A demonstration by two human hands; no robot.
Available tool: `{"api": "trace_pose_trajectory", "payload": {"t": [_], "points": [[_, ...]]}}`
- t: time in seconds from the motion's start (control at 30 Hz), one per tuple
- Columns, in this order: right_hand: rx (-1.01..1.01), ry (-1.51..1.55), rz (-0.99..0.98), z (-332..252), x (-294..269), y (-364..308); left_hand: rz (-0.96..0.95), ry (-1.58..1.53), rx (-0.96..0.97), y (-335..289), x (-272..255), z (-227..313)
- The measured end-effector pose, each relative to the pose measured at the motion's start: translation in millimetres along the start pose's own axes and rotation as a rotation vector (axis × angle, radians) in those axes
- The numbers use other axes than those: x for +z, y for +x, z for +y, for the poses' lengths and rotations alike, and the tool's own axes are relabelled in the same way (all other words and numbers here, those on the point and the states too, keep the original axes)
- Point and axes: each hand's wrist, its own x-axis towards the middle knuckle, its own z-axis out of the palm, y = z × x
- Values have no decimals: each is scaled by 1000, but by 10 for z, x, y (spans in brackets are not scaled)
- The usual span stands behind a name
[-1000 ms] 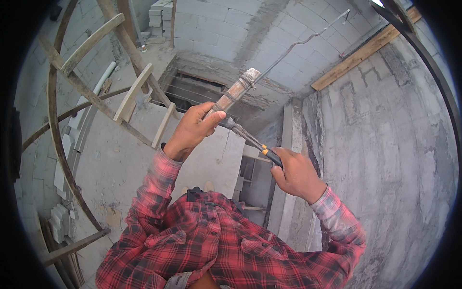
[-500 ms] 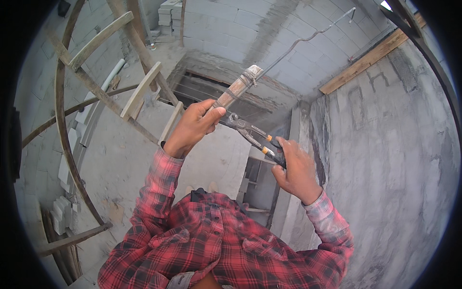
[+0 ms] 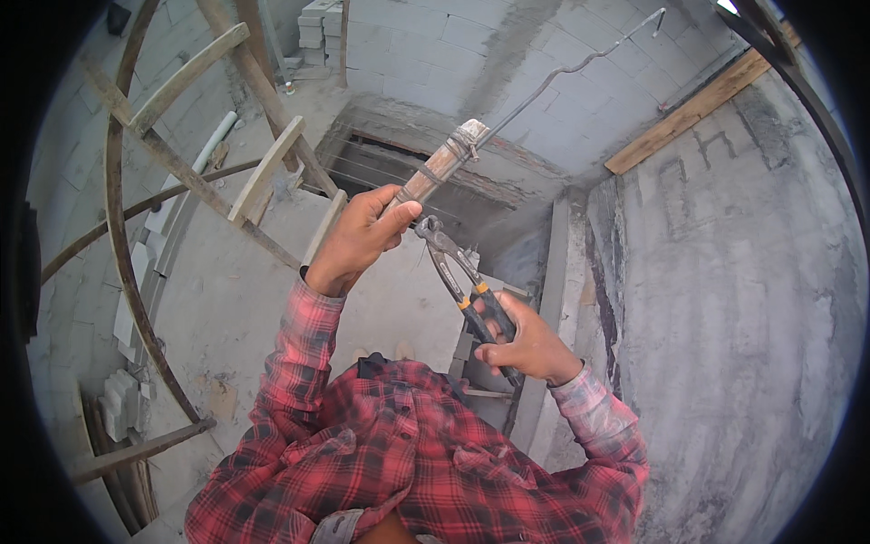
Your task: The person uses pliers to bend a metal rebar rod held in a wooden jig. They repeatedly grip and twist the rod to form a curved shape, then lift the bent rod to inspect it.
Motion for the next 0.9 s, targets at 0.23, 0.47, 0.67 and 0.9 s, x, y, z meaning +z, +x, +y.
{"api": "trace_pose_trajectory", "payload": {"t": [0.23, 0.47, 0.67, 0.9], "points": [[-479, -1046, 557, 94, -94, -6, 38, 162, 103, -12, 93, -77], [93, 730, -423, 433, -82, 141, -32, -92, 34, -54, 221, -8], [8, 347, -195, 411, 52, 200, 62, 164, 132, 1, 102, -105], [-683, -1198, 783, 163, -116, 27, 96, 280, 192, 39, 137, -145]]}}
